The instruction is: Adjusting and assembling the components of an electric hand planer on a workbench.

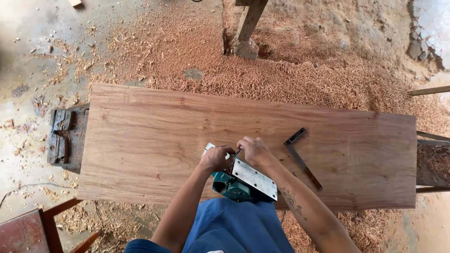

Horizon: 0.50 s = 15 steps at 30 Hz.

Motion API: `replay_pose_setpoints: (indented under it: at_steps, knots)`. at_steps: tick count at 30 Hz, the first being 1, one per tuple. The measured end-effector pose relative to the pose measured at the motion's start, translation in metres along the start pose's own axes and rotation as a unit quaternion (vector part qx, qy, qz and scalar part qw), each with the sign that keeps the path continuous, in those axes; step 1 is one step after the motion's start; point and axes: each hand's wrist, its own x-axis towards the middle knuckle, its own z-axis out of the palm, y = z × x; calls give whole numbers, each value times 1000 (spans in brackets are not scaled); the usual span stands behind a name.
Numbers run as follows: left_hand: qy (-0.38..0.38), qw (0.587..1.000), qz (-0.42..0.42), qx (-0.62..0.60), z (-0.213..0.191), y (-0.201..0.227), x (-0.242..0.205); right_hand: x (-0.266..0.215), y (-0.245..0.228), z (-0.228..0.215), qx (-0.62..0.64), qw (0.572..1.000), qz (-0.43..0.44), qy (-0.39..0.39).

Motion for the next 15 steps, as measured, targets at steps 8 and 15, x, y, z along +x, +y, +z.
replay_pose_setpoints:
  at_steps: [8,15]
  knots:
    - [-51,998,-47,12,3,-2,19,9,-2,1,-56,996,37,-53]
    - [-57,995,-70,32,6,7,17,3,-2,1,-57,995,62,-55]
